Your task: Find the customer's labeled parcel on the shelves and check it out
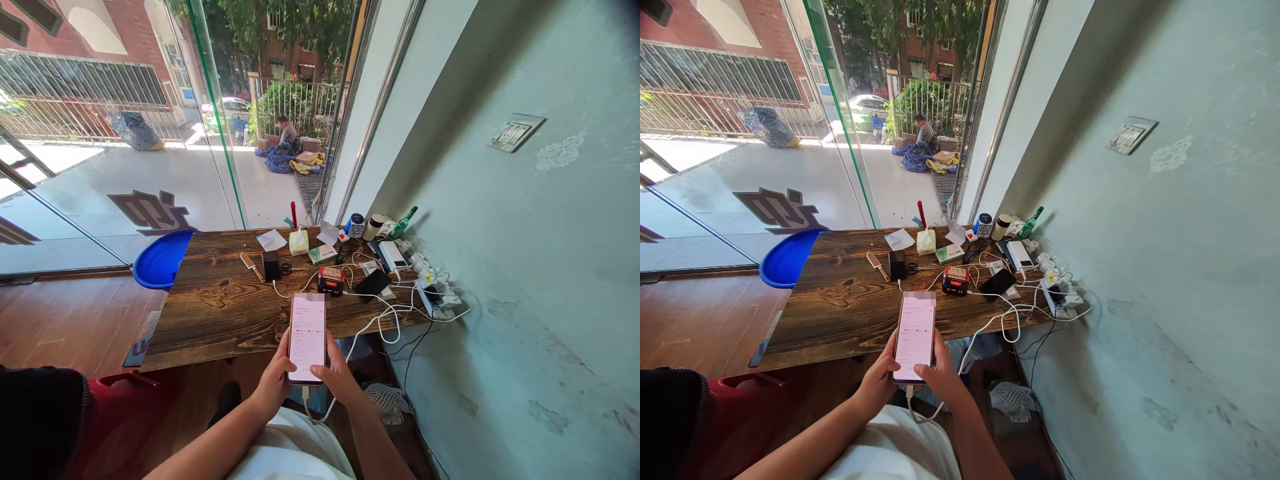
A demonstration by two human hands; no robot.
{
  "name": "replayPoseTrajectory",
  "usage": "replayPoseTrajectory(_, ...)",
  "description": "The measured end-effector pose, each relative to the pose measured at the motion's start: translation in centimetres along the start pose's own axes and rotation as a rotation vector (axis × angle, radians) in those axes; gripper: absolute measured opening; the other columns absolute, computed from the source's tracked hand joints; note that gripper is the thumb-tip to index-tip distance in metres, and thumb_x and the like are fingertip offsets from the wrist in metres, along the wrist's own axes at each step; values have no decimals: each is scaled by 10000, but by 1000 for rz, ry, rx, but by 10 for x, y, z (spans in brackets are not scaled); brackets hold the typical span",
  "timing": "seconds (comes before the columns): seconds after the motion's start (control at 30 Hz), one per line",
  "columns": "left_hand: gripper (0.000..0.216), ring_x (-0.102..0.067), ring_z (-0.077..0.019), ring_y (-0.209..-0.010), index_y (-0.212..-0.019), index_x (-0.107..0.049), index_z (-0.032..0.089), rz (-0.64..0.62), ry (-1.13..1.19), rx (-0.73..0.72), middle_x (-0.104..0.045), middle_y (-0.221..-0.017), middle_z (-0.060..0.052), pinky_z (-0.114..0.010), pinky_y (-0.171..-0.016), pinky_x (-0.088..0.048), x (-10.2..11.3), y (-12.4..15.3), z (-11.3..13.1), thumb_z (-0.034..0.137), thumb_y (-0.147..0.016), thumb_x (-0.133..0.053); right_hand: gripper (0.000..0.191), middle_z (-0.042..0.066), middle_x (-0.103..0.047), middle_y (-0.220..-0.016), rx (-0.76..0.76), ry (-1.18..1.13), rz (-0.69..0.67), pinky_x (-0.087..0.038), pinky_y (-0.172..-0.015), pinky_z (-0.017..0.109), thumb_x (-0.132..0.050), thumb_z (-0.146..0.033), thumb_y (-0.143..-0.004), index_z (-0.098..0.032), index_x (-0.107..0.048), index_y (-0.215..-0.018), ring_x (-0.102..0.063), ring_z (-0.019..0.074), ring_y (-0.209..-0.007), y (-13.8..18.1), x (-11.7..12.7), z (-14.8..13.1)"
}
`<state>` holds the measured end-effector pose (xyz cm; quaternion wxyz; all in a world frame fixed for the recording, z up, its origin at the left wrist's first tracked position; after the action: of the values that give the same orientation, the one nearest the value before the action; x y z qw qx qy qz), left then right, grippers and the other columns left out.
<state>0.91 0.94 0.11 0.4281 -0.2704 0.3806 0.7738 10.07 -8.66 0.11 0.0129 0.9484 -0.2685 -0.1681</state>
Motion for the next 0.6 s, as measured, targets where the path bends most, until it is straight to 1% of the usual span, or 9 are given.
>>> replayPoseTrajectory(0.1,836,-436,-248,-1188,-1369,-328,251,-9,4,-1,-594,-1199,3,-341,-933,-382,0,0,0,86,-555,-421,476,76,-588,-1162,-13,-29,13,-443,-867,407,-547,-362,-761,-244,-439,-1210,-548,252,-1036,-2,-1,1)
replayPoseTrajectory(0.17,807,-429,-239,-1198,-1354,-357,249,-29,1,-19,-590,-1202,3,-332,-952,-370,-1,0,0,88,-566,-424,484,98,-542,-1217,75,43,80,-428,-890,421,-423,-470,-842,-240,-387,-1266,-518,255,-1082,-3,-3,0)
replayPoseTrajectory(0.2,789,-425,-236,-1204,-1346,-370,251,-43,1,-27,-584,-1210,3,-329,-961,-364,-2,0,1,90,-576,-427,517,108,-496,-1263,155,134,133,-407,-917,434,-369,-509,-860,-244,-343,-1302,-487,259,-1121,-4,-3,-2)
replayPoseTrajectory(0.27,763,-422,-235,-1209,-1335,-390,258,-61,-1,-41,-573,-1224,4,-331,-971,-358,-3,0,1,92,-591,-433,569,112,-371,-1357,333,401,246,-326,-987,478,-311,-551,-867,-264,-271,-1356,-382,278,-1215,-3,-4,-7)
replayPoseTrajectory(0.33,748,-421,-238,-1211,-1328,-402,260,-67,-4,-44,-573,-1224,2,-341,-977,-355,-4,1,2,94,-599,-432,582,101,-255,-1410,463,687,303,-238,-1023,527,-288,-570,-862,-285,-280,-1369,-273,308,-1271,-3,-4,-14)
replayPoseTrajectory(0.37,743,-421,-238,-1212,-1325,-408,258,-66,-8,-46,-574,-1222,2,-342,-981,-351,-5,1,2,92,-602,-430,577,92,-214,-1423,492,804,308,-205,-1026,549,-273,-577,-861,-296,-307,-1363,-231,324,-1284,-4,-5,-17)
replayPoseTrajectory(0.43,733,-419,-240,-1214,-1320,-419,253,-68,-21,-51,-576,-1219,1,-341,-988,-345,-5,2,2,88,-605,-430,572,74,-167,-1436,517,948,302,-169,-1018,580,-232,-593,-858,-320,-355,-1345,-190,348,-1289,-6,-6,-25)
replayPoseTrajectory(0.53,749,-424,-249,-1207,-1322,-416,255,-74,-30,-38,-578,-1218,1,-343,-978,-356,-5,2,1,91,-591,-442,583,52,-118,-1452,532,1051,275,-135,-1015,595,-183,-609,-853,-347,-365,-1340,-161,363,-1294,-12,-10,-37)
replayPoseTrajectory(0.6,769,-435,-255,-1195,-1330,-402,260,-81,-24,-7,-581,-1215,2,-350,-964,-366,-3,2,-1,99,-579,-445,587,44,-106,-1458,536,1084,255,-126,-1020,594,-186,-619,-847,-353,-372,-1336,-131,369,-1303,-15,-13,-43)
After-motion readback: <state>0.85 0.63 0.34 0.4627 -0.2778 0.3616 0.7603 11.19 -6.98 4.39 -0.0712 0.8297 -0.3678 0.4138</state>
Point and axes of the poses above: each hand's wrist, its own y-axis away from the middle knuckle, its own x-axis out of the back of the hand, z = x × y, the point moved 1 cm from there along -y, towards the middle knuckle
